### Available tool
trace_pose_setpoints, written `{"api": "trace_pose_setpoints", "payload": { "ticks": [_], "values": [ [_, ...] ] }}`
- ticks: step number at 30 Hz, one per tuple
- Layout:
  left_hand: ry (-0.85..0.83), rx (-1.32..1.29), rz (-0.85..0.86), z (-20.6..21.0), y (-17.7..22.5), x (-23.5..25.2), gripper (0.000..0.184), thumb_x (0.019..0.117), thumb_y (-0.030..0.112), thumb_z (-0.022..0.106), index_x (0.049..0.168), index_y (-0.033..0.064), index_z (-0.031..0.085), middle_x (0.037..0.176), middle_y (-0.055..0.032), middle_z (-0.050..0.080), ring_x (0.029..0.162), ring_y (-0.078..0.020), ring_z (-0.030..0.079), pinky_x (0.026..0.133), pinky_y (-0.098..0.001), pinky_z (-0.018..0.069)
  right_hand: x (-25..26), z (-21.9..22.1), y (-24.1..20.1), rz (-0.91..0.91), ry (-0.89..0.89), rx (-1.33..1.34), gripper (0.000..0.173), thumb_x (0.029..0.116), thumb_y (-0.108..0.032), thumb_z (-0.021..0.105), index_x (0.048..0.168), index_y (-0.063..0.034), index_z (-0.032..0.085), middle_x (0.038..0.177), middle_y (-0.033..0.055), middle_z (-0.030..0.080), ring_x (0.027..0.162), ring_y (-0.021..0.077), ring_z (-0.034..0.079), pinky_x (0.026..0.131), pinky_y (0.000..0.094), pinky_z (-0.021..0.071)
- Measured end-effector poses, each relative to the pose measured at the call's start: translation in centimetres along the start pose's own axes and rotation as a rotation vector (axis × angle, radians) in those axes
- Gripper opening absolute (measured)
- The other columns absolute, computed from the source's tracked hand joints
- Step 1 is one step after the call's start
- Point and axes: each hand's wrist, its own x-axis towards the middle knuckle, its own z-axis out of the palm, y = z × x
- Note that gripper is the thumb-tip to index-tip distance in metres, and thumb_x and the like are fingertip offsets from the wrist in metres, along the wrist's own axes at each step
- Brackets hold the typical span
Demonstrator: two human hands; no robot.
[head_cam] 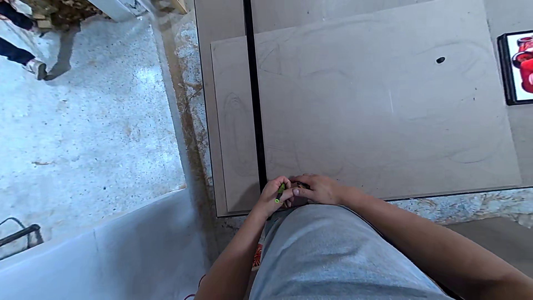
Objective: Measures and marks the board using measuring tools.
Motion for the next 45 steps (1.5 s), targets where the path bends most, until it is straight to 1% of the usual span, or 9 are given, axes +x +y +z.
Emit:
{"api": "trace_pose_setpoints", "payload": {
  "ticks": [4, 8, 10, 13, 16, 28, 36, 40, 45],
  "values": [
    [0.237, -0.079, 0.078, -1.9, 2.5, 0.2, 0.011, 0.0966, 0.013, 0.062, 0.099, 0.0021, 0.060, 0.078, -0.0155, 0.068, 0.064, -0.0238, 0.066, 0.059, -0.0361, 0.0574, -0.5, -4.1, 1.5, 0.174, 0.077, 0.005, 0.029, 0.1019, -0.041, 0.059, 0.116, -0.0181, 0.071, 0.100, 0.0068, 0.070, 0.085, 0.0238, 0.069, 0.076, 0.0519, 0.0577],
    [0.520, 0.153, 0.155, -4.7, 3.0, 2.4, 0.016, 0.1000, 0.016, 0.065, 0.102, 0.0007, 0.064, 0.083, -0.0134, 0.073, 0.066, -0.0229, 0.071, 0.060, -0.0377, 0.0611, -0.1, -8.3, 4.7, 0.220, 0.128, -0.030, 0.022, 0.1009, -0.036, 0.064, 0.105, -0.0167, 0.073, 0.098, 0.0050, 0.071, 0.088, 0.0221, 0.069, 0.081, 0.0513, 0.0569],
    [0.690, 0.571, 0.141, -5.1, 2.4, 3.3, 0.030, 0.0967, 0.027, 0.074, 0.119, 0.0083, 0.066, 0.107, -0.0073, 0.074, 0.090, -0.0202, 0.073, 0.081, -0.0435, 0.0614, 0.2, -9.4, 5.7, 0.206, 0.189, -0.042, 0.018, 0.1039, -0.030, 0.061, 0.107, -0.0192, 0.075, 0.092, 0.0042, 0.073, 0.083, 0.0213, 0.069, 0.077, 0.0514, 0.0567],
    [0.670, 1.058, 0.251, -6.3, -1.6, 4.7, 0.053, 0.0964, 0.037, 0.071, 0.140, 0.0085, 0.058, 0.156, -0.0078, 0.049, 0.145, -0.0236, 0.046, 0.121, -0.0464, 0.0363, 1.1, -10.1, 7.3, 0.233, 0.277, -0.048, 0.024, 0.1069, -0.034, 0.055, 0.109, -0.0229, 0.076, 0.089, 0.0034, 0.074, 0.083, 0.0219, 0.070, 0.077, 0.0539, 0.0557],
    [0.615, 1.200, 0.274, -6.3, -4.2, 5.1, 0.053, 0.1023, 0.036, 0.063, 0.146, 0.0079, 0.054, 0.168, -0.0074, 0.032, 0.157, -0.0213, 0.023, 0.130, -0.0437, 0.0176, 1.7, -9.5, 8.4, 0.271, 0.360, -0.031, 0.030, 0.1088, -0.037, 0.051, 0.113, -0.0203, 0.075, 0.095, 0.0061, 0.075, 0.091, 0.0252, 0.072, 0.084, 0.0573, 0.0557],
    [0.647, 1.265, 0.365, -6.6, -5.7, 5.0, 0.043, 0.1077, 0.028, 0.049, 0.147, 0.0113, 0.054, 0.166, 0.0004, 0.037, 0.156, -0.0181, 0.026, 0.130, -0.0471, 0.0179, 1.7, -8.7, 8.4, 0.315, 0.423, 0.010, 0.032, 0.1096, -0.037, 0.049, 0.120, -0.0204, 0.075, 0.111, 0.0069, 0.075, 0.105, 0.0253, 0.071, 0.093, 0.0576, 0.0533],
    [0.821, 1.171, 0.301, -11.2, -3.4, 4.9, 0.046, 0.1043, 0.027, 0.057, 0.145, 0.0071, 0.054, 0.162, -0.0096, 0.042, 0.155, -0.0251, 0.030, 0.129, -0.0474, 0.0199, 3.6, -7.0, 5.0, 0.177, 0.248, -0.073, 0.031, 0.1084, -0.038, 0.052, 0.119, -0.0209, 0.076, 0.110, 0.0050, 0.076, 0.104, 0.0231, 0.071, 0.094, 0.0537, 0.0548],
    [0.551, 0.946, 0.317, -7.2, 0.0, 4.3, 0.045, 0.1006, 0.028, 0.068, 0.141, 0.0105, 0.060, 0.140, -0.0092, 0.063, 0.125, -0.0244, 0.064, 0.107, -0.0472, 0.0524, 7.7, -5.1, 1.2, 0.023, 0.124, -0.079, 0.030, 0.1085, -0.035, 0.051, 0.119, -0.0216, 0.076, 0.104, 0.0046, 0.076, 0.099, 0.0218, 0.072, 0.091, 0.0519, 0.0553],
    [0.360, 0.631, 0.110, -4.3, 1.8, 4.5, 0.030, 0.0990, 0.024, 0.071, 0.126, 0.0128, 0.068, 0.112, -0.0070, 0.073, 0.100, -0.0166, 0.072, 0.094, -0.0415, 0.0591, 9.9, -4.7, -1.8, -0.041, 0.040, -0.088, 0.026, 0.1068, -0.027, 0.052, 0.114, -0.0182, 0.076, 0.101, 0.0058, 0.075, 0.097, 0.0232, 0.071, 0.088, 0.0512, 0.0547]
  ]
}}
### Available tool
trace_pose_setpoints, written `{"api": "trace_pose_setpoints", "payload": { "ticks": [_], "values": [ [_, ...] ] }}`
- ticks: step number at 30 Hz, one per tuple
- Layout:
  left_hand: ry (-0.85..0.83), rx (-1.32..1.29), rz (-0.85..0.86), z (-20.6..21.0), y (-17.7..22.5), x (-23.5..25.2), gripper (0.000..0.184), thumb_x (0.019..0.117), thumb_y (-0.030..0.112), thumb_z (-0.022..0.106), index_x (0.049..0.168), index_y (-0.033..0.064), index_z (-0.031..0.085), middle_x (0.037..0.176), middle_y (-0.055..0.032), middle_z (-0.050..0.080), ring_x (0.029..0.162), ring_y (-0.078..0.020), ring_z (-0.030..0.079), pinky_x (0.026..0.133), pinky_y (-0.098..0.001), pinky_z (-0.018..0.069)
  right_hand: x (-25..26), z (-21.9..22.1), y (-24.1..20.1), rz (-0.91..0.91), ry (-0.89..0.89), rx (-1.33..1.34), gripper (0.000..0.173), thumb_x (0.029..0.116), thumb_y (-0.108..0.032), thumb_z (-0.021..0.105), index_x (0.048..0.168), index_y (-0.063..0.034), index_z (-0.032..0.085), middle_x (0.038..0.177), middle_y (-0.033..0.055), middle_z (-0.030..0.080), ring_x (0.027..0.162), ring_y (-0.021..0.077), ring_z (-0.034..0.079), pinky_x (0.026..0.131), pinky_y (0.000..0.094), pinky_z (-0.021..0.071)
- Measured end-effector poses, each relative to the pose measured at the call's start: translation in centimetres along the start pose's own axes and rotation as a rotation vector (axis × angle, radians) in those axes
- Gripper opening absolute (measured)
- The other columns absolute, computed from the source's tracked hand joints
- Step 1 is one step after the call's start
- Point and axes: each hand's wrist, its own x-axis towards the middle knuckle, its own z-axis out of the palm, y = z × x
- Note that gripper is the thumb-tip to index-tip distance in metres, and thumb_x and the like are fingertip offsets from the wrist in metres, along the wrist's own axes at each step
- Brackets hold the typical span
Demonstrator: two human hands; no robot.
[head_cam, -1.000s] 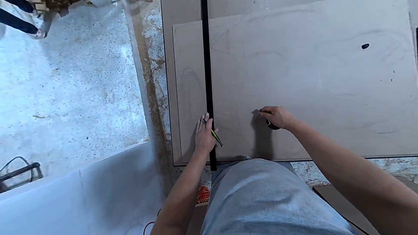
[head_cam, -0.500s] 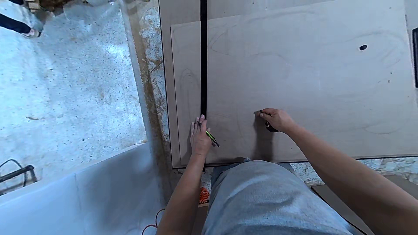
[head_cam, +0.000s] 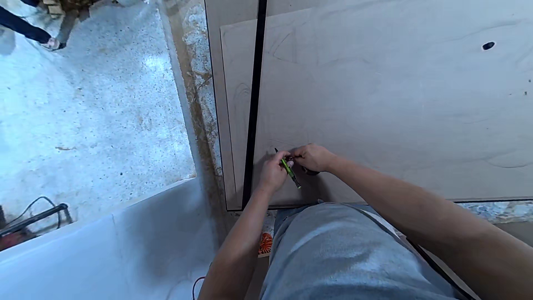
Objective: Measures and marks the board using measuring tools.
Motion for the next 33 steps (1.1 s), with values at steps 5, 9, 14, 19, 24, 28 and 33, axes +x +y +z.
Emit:
{"api": "trace_pose_setpoints", "payload": {
  "ticks": [5, 9, 14, 19, 24, 28, 33],
  "values": [
    [-0.114, -0.023, -0.102, -1.0, -0.9, 0.6, 0.018, 0.0999, 0.026, 0.070, 0.113, 0.0145, 0.070, 0.094, -0.0032, 0.073, 0.082, -0.0150, 0.069, 0.080, -0.0400, 0.0588, -0.8, 0.4, 1.4, 0.021, -0.053, 0.013, 0.030, 0.1057, -0.042, 0.056, 0.108, -0.0203, 0.076, 0.090, 0.0016, 0.073, 0.084, 0.0178, 0.069, 0.080, 0.0465, 0.0557],
    [-0.028, -0.120, -0.149, -2.2, -1.4, 1.0, 0.016, 0.1015, 0.021, 0.067, 0.114, 0.0114, 0.068, 0.098, -0.0051, 0.076, 0.088, -0.0162, 0.073, 0.085, -0.0411, 0.0610, -3.3, -0.2, 3.4, 0.116, 0.038, 0.101, 0.029, 0.1056, -0.043, 0.056, 0.102, -0.0214, 0.075, 0.083, 0.0002, 0.070, 0.079, 0.0171, 0.067, 0.074, 0.0453, 0.0547],
    [0.311, 0.214, -0.022, -3.8, -4.0, 0.2, 0.033, 0.1038, 0.024, 0.062, 0.134, 0.0100, 0.063, 0.141, -0.0055, 0.063, 0.121, -0.0238, 0.066, 0.102, -0.0496, 0.0540, -8.1, -0.2, 7.5, 0.255, 0.235, 0.163, 0.034, 0.1069, -0.043, 0.054, 0.095, -0.0196, 0.075, 0.075, 0.0010, 0.068, 0.069, 0.0179, 0.066, 0.065, 0.0471, 0.0543],
    [0.296, 0.571, 0.074, -4.2, -9.7, -1.3, 0.046, 0.1017, 0.025, 0.064, 0.144, 0.0099, 0.055, 0.167, -0.0047, 0.034, 0.154, -0.0210, 0.032, 0.126, -0.0457, 0.0285, -11.9, 0.3, 10.9, 0.405, 0.334, 0.192, 0.034, 0.1064, -0.048, 0.052, 0.103, -0.0240, 0.077, 0.081, 0.0004, 0.071, 0.074, 0.0180, 0.068, 0.069, 0.0501, 0.0559],
    [0.426, 0.606, 0.028, -4.8, -11.4, -0.8, 0.043, 0.1035, 0.018, 0.059, 0.146, 0.0092, 0.055, 0.164, -0.0049, 0.039, 0.153, -0.0202, 0.034, 0.127, -0.0455, 0.0263, -12.7, 2.3, 11.1, 0.433, 0.391, 0.263, 0.036, 0.1077, -0.046, 0.049, 0.101, -0.0234, 0.076, 0.078, -0.0011, 0.070, 0.072, 0.0163, 0.068, 0.068, 0.0489, 0.0557],
    [0.432, 0.613, -0.005, -6.1, -9.6, 0.6, 0.044, 0.1038, 0.023, 0.060, 0.145, 0.0069, 0.055, 0.163, -0.0092, 0.040, 0.155, -0.0259, 0.031, 0.128, -0.0480, 0.0217, -12.4, 5.1, 9.3, 0.455, 0.416, 0.458, 0.036, 0.1090, -0.044, 0.047, 0.102, -0.0214, 0.075, 0.083, -0.0028, 0.074, 0.076, 0.0141, 0.070, 0.072, 0.0457, 0.0584],
    [0.153, 0.571, 0.290, -2.8, -5.3, 1.4, 0.045, 0.1043, 0.028, 0.060, 0.146, 0.0114, 0.055, 0.160, -0.0062, 0.046, 0.148, -0.0257, 0.043, 0.122, -0.0500, 0.0360, -10.6, 10.7, 6.6, 0.395, 0.432, 0.710, 0.034, 0.1078, -0.042, 0.050, 0.102, -0.0203, 0.076, 0.088, -0.0019, 0.076, 0.082, 0.0143, 0.073, 0.078, 0.0445, 0.0611]
  ]
}}
